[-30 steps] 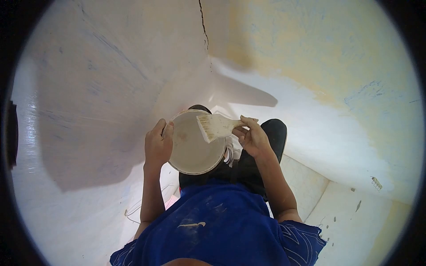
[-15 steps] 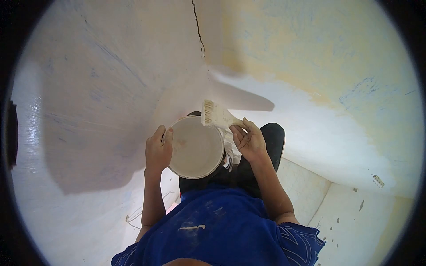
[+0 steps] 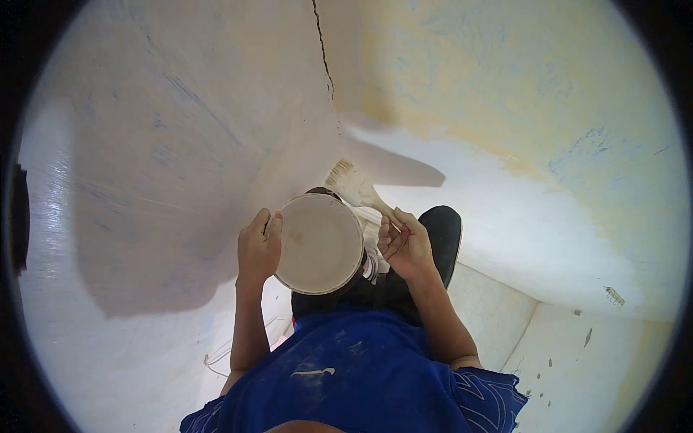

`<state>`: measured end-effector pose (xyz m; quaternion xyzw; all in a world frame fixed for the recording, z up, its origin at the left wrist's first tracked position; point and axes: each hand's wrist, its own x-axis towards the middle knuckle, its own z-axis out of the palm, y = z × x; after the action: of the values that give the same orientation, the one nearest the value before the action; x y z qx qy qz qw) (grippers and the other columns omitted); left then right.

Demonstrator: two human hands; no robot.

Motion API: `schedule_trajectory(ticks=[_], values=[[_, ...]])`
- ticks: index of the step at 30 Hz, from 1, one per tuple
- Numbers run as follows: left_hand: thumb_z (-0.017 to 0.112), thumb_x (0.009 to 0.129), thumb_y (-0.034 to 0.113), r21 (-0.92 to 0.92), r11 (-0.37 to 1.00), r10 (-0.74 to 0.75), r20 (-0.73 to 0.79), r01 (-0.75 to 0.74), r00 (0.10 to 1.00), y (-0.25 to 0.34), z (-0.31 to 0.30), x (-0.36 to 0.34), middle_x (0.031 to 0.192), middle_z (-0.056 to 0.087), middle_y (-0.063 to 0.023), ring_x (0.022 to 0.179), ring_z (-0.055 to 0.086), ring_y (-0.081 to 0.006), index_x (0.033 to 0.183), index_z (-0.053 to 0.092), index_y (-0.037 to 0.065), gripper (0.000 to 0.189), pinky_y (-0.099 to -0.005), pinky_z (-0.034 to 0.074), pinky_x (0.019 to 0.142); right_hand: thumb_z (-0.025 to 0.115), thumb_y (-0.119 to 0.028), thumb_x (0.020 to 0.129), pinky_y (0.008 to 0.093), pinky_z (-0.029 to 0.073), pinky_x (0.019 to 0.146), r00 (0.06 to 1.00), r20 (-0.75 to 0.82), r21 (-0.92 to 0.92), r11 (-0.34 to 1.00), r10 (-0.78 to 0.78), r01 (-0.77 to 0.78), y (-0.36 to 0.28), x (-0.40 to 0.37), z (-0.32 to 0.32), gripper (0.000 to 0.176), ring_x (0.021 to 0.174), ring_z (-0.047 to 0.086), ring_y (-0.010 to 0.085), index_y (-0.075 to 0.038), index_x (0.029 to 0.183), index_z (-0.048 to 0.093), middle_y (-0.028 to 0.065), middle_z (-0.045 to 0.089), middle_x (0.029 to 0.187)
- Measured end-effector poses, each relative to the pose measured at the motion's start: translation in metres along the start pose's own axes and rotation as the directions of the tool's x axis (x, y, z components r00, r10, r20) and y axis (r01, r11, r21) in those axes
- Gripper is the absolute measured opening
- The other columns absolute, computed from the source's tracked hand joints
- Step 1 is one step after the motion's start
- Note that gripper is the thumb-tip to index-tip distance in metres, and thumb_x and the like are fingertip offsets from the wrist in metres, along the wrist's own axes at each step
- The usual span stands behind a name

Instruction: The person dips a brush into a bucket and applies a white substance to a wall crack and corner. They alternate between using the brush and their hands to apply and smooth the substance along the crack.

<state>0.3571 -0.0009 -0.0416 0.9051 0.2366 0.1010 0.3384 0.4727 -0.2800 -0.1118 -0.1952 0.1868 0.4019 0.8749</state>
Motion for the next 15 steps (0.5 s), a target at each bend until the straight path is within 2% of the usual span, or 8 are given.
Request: schedule_trajectory(ticks=[1,4,8,10,11,15], values=[[0.056,0.104,0.031,0.008,1.0,-0.003,0.002,0.003,1.0,0.0,0.0,0.0,0.066,0.056,-0.0246,0.062,0.057,-0.0454,0.081,0.049,0.002,0.037,-0.0516,0.045,0.061,0.064,-0.029,0.103,0.0258,0.058,0.07,0.998,-0.057,0.011,1.0,-0.029,0.03,0.001,-0.001,0.002,0.03,0.084,0.072,0.0124,-0.003,0.118,0.067,0.006,0.075,0.1],[0.055,0.104,0.031,0.005,1.0,0.001,0.002,-0.001,1.0,-0.002,0.001,-0.001,0.066,0.056,-0.0248,0.062,0.058,-0.0454,0.081,0.049,0.002,0.037,-0.0519,0.045,0.062,0.063,-0.029,0.104,0.0269,0.059,0.072,0.993,-0.056,0.002,0.994,-0.106,0.106,0.002,0.001,-0.001,0.029,0.088,0.073,0.0131,-0.004,0.119,0.067,0.0052,0.075,0.103],[0.055,0.104,0.031,0.026,1.0,0.015,-0.002,-0.014,1.0,-0.003,0.0,-0.001,0.067,0.057,-0.025,0.063,0.057,-0.0456,0.082,0.05,0.002,0.037,-0.0523,0.045,0.062,0.061,-0.027,0.105,0.0286,0.06,0.074,0.994,-0.053,0.022,0.995,-0.092,0.093,0.0,-0.002,0.012,0.027,0.095,0.074,0.0135,-0.006,0.12,0.068,0.0039,0.076,0.105],[0.055,0.104,0.031,0.022,1.0,0.007,-0.003,-0.007,1.0,-0.003,0.0,-0.001,0.067,0.057,-0.025,0.063,0.057,-0.0459,0.082,0.05,0.002,0.037,-0.0523,0.045,0.062,0.059,-0.027,0.107,0.0294,0.061,0.077,0.992,-0.043,-0.063,0.991,-0.12,0.117,-0.002,-0.002,0.015,0.026,0.104,0.073,0.0131,-0.008,0.121,0.068,0.003,0.076,0.11],[0.055,0.104,0.032,0.018,1.0,-0.001,-0.002,0.001,1.0,-0.003,0.0,-0.001,0.067,0.057,-0.0249,0.063,0.058,-0.0461,0.082,0.05,0.002,0.037,-0.0524,0.044,0.062,0.059,-0.027,0.107,0.0294,0.061,0.077,0.992,-0.041,-0.065,0.991,-0.12,0.117,-0.003,-0.001,0.015,0.026,0.104,0.073,0.0131,-0.008,0.121,0.068,0.0031,0.076,0.11],[0.056,0.104,0.032,-0.005,1.0,0.003,-0.014,-0.003,1.0,-0.005,0.001,-0.001,0.067,0.057,-0.0246,0.063,0.057,-0.0461,0.082,0.05,0.002,0.037,-0.0524,0.044,0.062,0.059,-0.026,0.107,0.0304,0.059,0.079,0.992,0.093,-0.087,0.992,-0.087,0.095,-0.002,0.01,0.005,0.027,0.099,0.07,0.012,-0.006,0.125,0.064,0.0038,0.072,0.115]])
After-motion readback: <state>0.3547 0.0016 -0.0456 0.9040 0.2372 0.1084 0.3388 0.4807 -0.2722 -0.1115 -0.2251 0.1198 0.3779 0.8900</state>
